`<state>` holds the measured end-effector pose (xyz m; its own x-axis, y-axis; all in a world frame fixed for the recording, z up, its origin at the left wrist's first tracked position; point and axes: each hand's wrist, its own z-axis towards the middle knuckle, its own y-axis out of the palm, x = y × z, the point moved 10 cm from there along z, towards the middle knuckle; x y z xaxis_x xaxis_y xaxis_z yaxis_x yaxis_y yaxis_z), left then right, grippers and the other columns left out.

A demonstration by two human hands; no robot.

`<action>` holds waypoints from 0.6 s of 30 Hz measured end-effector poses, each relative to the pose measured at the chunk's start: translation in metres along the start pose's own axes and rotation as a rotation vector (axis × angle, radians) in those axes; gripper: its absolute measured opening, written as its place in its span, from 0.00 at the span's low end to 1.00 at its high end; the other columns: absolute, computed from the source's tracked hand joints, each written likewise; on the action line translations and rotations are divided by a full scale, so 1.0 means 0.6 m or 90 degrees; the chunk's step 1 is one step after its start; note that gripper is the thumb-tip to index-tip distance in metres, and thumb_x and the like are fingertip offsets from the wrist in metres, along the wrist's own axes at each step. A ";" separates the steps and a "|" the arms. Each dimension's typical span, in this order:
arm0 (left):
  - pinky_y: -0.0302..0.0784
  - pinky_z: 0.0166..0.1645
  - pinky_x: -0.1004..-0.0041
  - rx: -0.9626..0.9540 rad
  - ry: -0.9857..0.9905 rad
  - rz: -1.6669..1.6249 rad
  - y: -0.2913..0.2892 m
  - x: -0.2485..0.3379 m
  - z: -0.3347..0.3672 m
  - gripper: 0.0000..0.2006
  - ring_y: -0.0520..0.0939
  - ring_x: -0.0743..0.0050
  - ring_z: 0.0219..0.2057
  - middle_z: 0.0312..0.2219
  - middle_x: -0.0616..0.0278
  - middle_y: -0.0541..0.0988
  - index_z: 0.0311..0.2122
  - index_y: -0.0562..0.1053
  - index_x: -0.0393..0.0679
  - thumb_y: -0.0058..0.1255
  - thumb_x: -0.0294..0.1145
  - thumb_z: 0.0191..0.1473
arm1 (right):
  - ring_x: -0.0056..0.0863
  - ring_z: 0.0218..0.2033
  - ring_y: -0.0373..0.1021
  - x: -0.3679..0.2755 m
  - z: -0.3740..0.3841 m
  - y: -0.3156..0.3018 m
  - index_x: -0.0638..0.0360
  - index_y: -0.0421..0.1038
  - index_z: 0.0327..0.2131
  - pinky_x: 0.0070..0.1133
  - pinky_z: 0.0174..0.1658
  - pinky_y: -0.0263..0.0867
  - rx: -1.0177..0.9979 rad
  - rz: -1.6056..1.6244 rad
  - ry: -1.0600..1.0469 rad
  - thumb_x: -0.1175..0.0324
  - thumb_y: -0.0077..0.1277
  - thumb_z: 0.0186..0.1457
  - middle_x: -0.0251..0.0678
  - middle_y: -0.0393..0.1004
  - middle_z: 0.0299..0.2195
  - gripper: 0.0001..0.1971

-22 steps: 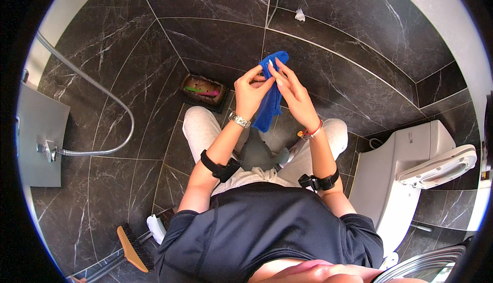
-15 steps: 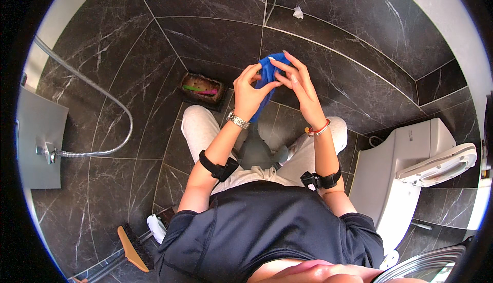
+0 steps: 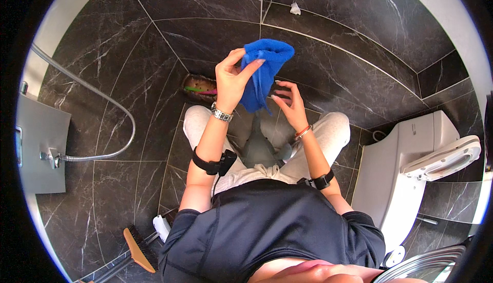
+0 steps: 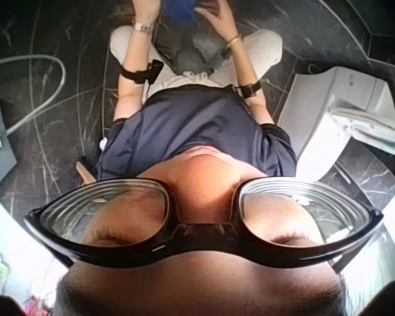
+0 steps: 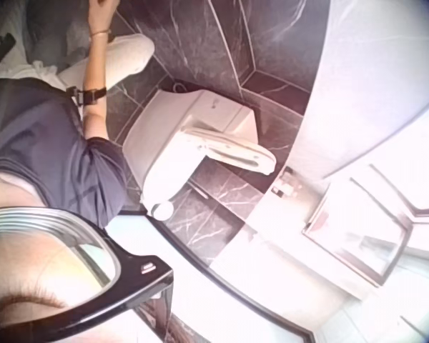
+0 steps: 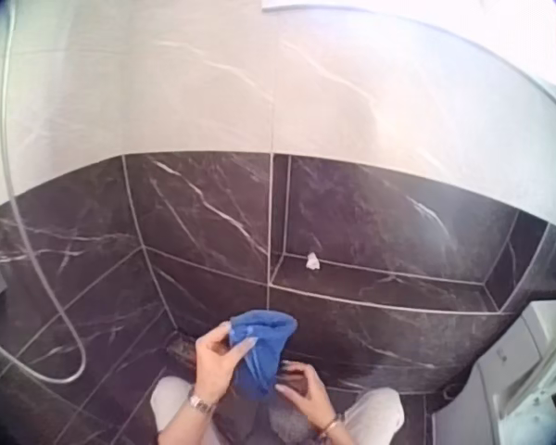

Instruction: Use a blue cloth to wipe down the walls of a shower.

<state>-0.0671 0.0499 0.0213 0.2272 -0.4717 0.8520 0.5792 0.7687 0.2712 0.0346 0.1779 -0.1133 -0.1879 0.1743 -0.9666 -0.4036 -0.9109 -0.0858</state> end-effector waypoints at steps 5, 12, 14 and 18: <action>0.69 0.40 0.79 -0.125 0.038 0.069 0.034 0.033 -0.001 0.12 0.74 0.79 0.33 0.33 0.61 0.75 0.35 0.73 0.33 0.53 0.15 0.40 | 0.30 0.45 0.63 -0.007 0.008 0.005 0.58 0.54 0.51 0.26 0.48 0.60 0.075 -0.137 -0.022 0.68 0.62 0.35 0.38 0.60 0.48 0.37; 0.71 0.36 0.82 -0.068 0.045 -0.031 0.028 0.033 -0.002 0.12 0.75 0.83 0.31 0.31 0.63 0.76 0.35 0.73 0.34 0.53 0.16 0.41 | 0.26 0.45 0.63 0.028 -0.005 0.066 0.65 0.55 0.51 0.24 0.51 0.57 -0.093 -0.033 -0.010 0.64 0.66 0.29 0.40 0.66 0.45 0.42; 0.70 0.33 0.84 -0.008 0.026 -0.028 0.009 0.027 0.000 0.10 0.75 0.85 0.29 0.29 0.65 0.77 0.35 0.73 0.35 0.53 0.17 0.42 | 0.26 0.44 0.64 0.042 -0.021 0.083 0.65 0.55 0.51 0.23 0.50 0.58 -0.105 0.006 0.028 0.64 0.66 0.29 0.40 0.66 0.45 0.42; 0.68 0.37 0.83 0.173 -0.006 -0.116 -0.054 -0.021 0.017 0.08 0.74 0.86 0.30 0.31 0.64 0.76 0.34 0.73 0.35 0.52 0.21 0.45 | 0.24 0.39 0.67 0.072 -0.039 0.087 0.66 0.63 0.44 0.21 0.46 0.61 -0.140 0.028 0.112 0.60 0.64 0.32 0.39 0.70 0.39 0.34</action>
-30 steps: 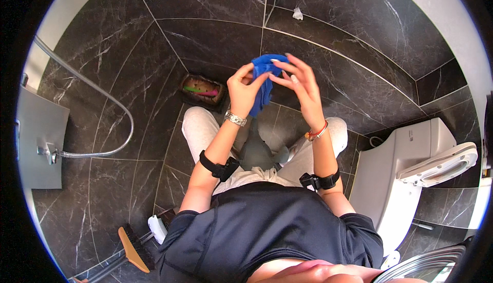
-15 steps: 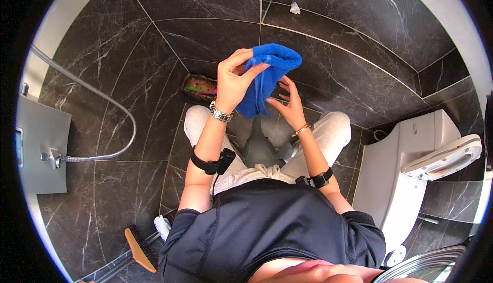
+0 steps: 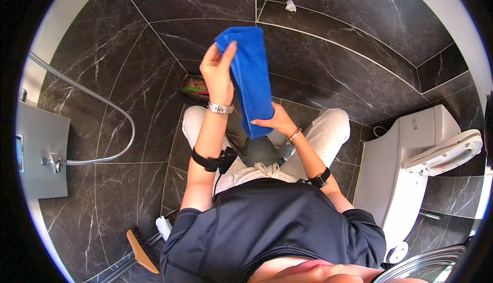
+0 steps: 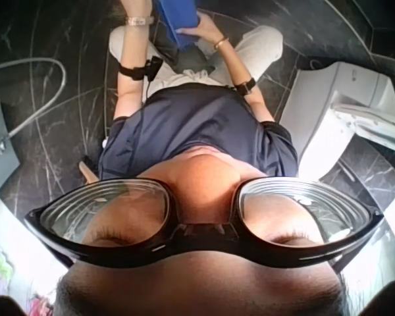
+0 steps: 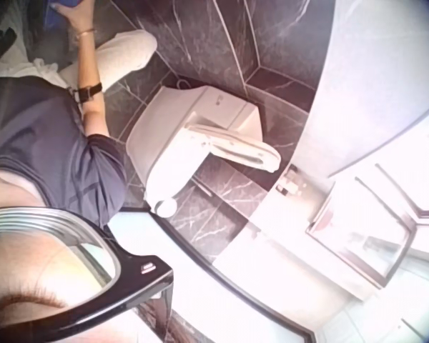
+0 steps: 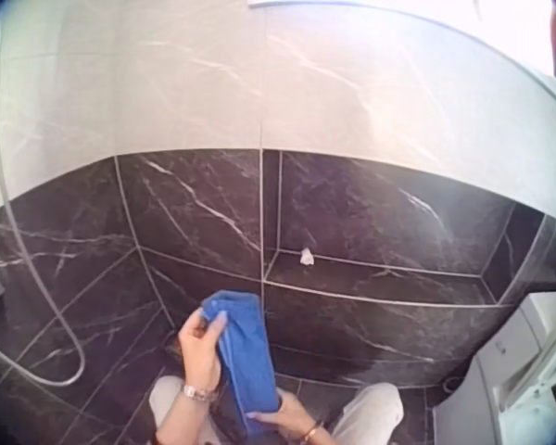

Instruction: Use a blue cloth to wipe down the walls of a shower.

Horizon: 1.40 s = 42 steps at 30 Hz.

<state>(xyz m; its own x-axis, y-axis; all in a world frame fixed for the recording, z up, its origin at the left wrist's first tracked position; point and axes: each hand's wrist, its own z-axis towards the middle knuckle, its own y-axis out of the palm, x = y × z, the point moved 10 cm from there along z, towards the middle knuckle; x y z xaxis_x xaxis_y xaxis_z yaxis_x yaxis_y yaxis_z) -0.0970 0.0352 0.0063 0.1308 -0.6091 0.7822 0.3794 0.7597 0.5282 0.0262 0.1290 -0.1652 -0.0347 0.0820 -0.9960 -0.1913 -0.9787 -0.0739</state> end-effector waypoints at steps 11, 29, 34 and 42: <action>0.67 0.42 0.80 0.114 -0.156 -0.107 -0.141 -0.110 -0.012 0.09 0.74 0.81 0.36 0.36 0.63 0.75 0.38 0.70 0.37 0.48 0.23 0.49 | 0.20 0.35 0.68 0.060 -0.063 -0.007 0.66 0.68 0.40 0.17 0.43 0.62 -0.184 0.167 0.288 0.62 0.59 0.40 0.37 0.72 0.36 0.24; 0.55 0.56 0.62 -0.554 0.052 0.551 -0.027 -0.126 -0.229 0.13 0.60 0.62 0.54 0.49 0.62 0.66 0.33 0.73 0.43 0.56 0.27 0.37 | 0.36 0.41 0.68 0.099 -0.015 -0.039 0.66 0.60 0.46 0.34 0.47 0.63 0.084 0.615 0.269 0.58 0.47 0.49 0.44 0.68 0.41 0.25; 0.60 0.53 0.64 -0.434 -0.163 0.458 -0.110 -0.119 -0.193 0.24 0.60 0.65 0.54 0.55 0.61 0.57 0.50 0.66 0.51 0.54 0.32 0.44 | 0.32 0.34 0.69 0.066 -0.007 -0.166 0.67 0.65 0.39 0.27 0.41 0.66 0.228 0.526 0.214 0.69 0.51 0.40 0.39 0.71 0.34 0.19; 0.61 0.52 0.63 -0.202 -0.420 -0.185 -0.249 -0.141 -0.216 0.33 0.61 0.63 0.54 0.57 0.57 0.52 0.58 0.48 0.46 0.47 0.36 0.49 | 0.28 0.45 0.59 -0.609 -0.120 -0.287 0.63 0.49 0.54 0.25 0.52 0.52 0.705 -0.148 -0.632 0.72 0.57 0.42 0.40 0.59 0.48 0.36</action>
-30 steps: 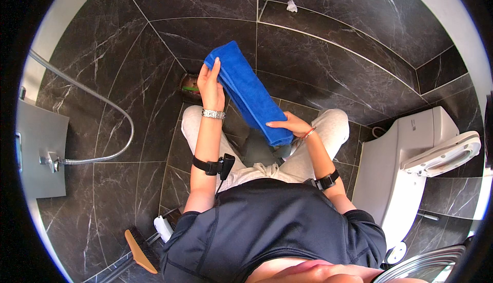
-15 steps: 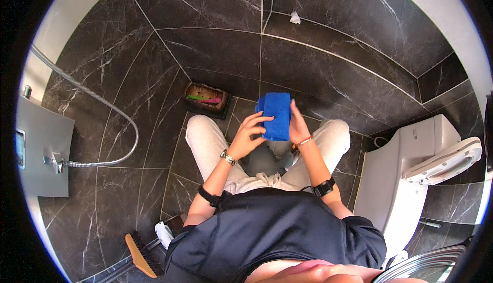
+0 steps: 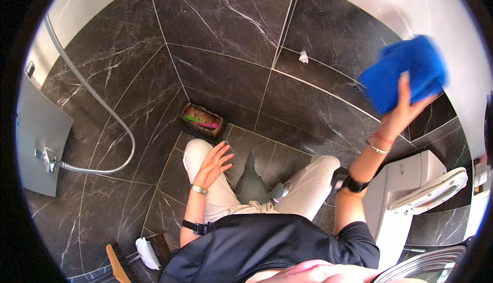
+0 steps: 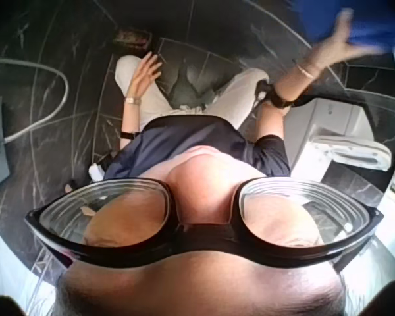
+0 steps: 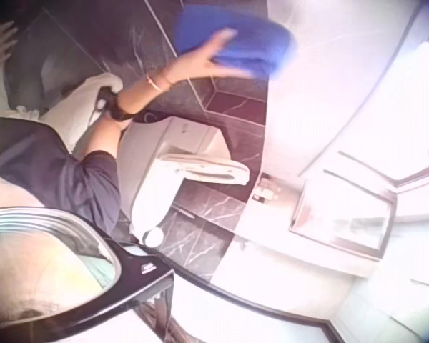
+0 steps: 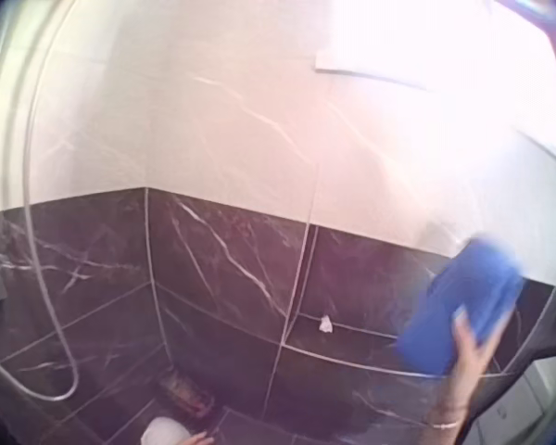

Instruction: Use a blue cloth to wipe down the walls of a shower.

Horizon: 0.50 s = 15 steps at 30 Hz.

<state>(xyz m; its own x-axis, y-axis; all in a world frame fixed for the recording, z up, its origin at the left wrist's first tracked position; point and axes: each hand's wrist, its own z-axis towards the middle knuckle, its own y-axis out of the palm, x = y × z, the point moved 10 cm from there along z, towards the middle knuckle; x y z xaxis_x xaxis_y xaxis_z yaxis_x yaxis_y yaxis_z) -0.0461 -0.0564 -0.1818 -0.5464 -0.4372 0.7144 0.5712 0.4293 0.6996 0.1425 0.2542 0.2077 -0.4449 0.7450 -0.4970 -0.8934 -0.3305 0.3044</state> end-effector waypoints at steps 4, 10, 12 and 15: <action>0.62 0.52 0.59 -0.032 0.034 -0.101 0.004 0.014 0.012 0.35 0.60 0.62 0.54 0.57 0.59 0.51 0.59 0.44 0.49 0.47 0.40 0.49 | 0.39 0.48 0.60 -0.161 0.115 0.009 0.68 0.55 0.49 0.32 0.55 0.50 0.156 -0.299 -0.594 0.66 0.61 0.37 0.48 0.62 0.47 0.36; 0.60 0.52 0.53 -0.025 0.085 -0.252 -0.045 0.041 -0.035 0.38 0.61 0.59 0.53 0.58 0.59 0.49 0.60 0.40 0.55 0.47 0.46 0.48 | 0.44 0.47 0.62 -0.102 0.342 0.060 0.65 0.56 0.50 0.30 0.50 0.56 0.173 -0.539 -0.605 0.50 0.56 0.39 0.49 0.64 0.46 0.38; 0.59 0.52 0.49 -0.081 0.010 -0.294 -0.053 0.028 -0.049 0.38 0.60 0.52 0.54 0.58 0.56 0.46 0.60 0.38 0.57 0.44 0.50 0.49 | 0.47 0.50 0.58 -0.033 0.410 0.097 0.62 0.53 0.53 0.33 0.50 0.56 0.135 -0.662 -0.411 0.40 0.46 0.42 0.52 0.61 0.48 0.41; 0.58 0.51 0.46 -0.182 -0.076 -0.348 -0.044 0.019 -0.053 0.37 0.59 0.46 0.54 0.58 0.51 0.45 0.60 0.38 0.57 0.40 0.53 0.50 | 0.47 0.51 0.58 -0.046 0.359 0.168 0.53 0.52 0.55 0.42 0.49 0.54 0.227 -0.646 -0.578 0.41 0.46 0.42 0.51 0.63 0.47 0.39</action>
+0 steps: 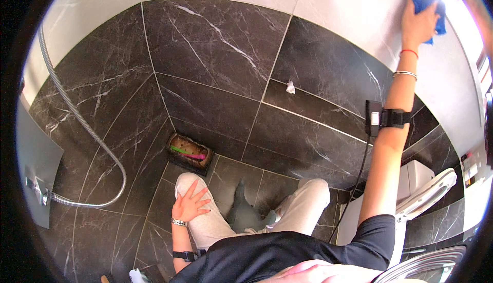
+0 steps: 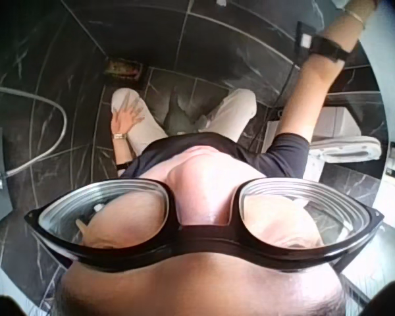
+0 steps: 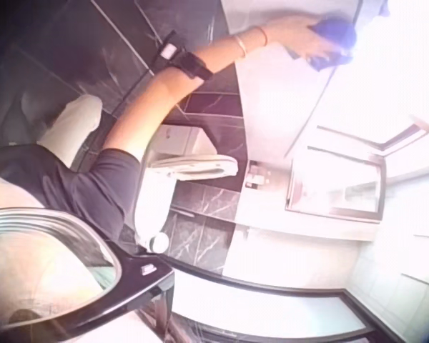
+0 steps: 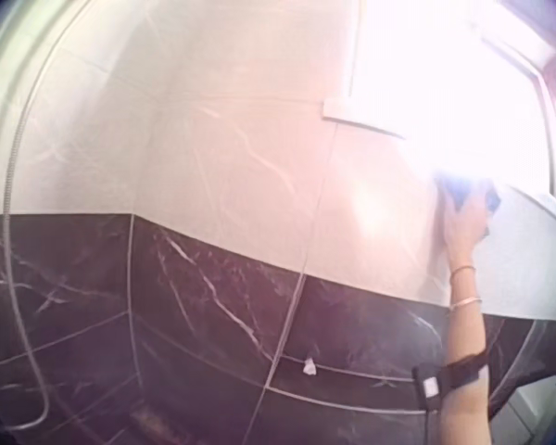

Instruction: Use a blue cloth to wipe down the walls of a shower.

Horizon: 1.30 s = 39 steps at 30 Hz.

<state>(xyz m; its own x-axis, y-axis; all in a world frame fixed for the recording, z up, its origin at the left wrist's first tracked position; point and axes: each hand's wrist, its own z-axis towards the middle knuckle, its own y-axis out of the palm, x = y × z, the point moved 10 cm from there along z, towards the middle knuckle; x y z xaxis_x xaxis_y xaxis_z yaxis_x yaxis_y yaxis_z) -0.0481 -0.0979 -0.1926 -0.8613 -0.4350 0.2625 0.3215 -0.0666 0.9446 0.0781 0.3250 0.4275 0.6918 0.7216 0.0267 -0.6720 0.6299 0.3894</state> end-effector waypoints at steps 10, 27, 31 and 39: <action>0.57 0.51 0.44 0.055 -0.011 0.102 0.014 -0.010 0.027 0.33 0.56 0.41 0.55 0.57 0.45 0.46 0.60 0.38 0.54 0.33 0.52 0.54 | 0.39 0.50 0.58 -0.575 -0.086 -0.033 0.37 0.55 0.53 0.47 0.51 0.47 -0.139 0.383 -0.344 0.69 0.53 0.38 0.32 0.63 0.47 0.35; 0.62 0.51 0.57 0.094 -0.013 0.247 0.052 -0.030 0.014 0.31 0.59 0.55 0.55 0.56 0.53 0.53 0.59 0.45 0.49 0.35 0.51 0.54 | 0.32 0.53 0.55 -0.622 -0.912 -0.336 0.35 0.57 0.52 0.43 0.58 0.39 -0.504 0.630 -0.937 0.64 0.36 0.51 0.28 0.59 0.51 0.22; 0.62 0.52 0.58 0.080 -0.020 0.263 0.048 -0.030 0.029 0.32 0.58 0.56 0.55 0.57 0.55 0.52 0.59 0.44 0.50 0.34 0.53 0.54 | 0.29 0.51 0.57 -0.518 -0.957 -0.353 0.33 0.63 0.47 0.38 0.58 0.43 -0.513 0.714 -0.992 0.63 0.38 0.49 0.26 0.63 0.48 0.19; 0.62 0.51 0.57 0.036 -0.052 0.230 0.040 -0.022 0.045 0.32 0.58 0.58 0.56 0.57 0.56 0.52 0.60 0.42 0.51 0.34 0.52 0.54 | 0.28 0.39 0.62 -0.490 -0.596 -0.260 0.45 0.64 0.45 0.36 0.48 0.55 -0.451 0.548 -0.873 0.66 0.43 0.45 0.31 0.66 0.42 0.19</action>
<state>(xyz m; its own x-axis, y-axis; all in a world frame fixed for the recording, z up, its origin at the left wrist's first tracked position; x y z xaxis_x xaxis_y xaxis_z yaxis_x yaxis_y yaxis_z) -0.0395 -0.0696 -0.1680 -0.7254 -0.3480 0.5939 0.5905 0.1288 0.7967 -0.1150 0.1170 0.0297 -0.4337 0.3818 0.8162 -0.6486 0.4965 -0.5769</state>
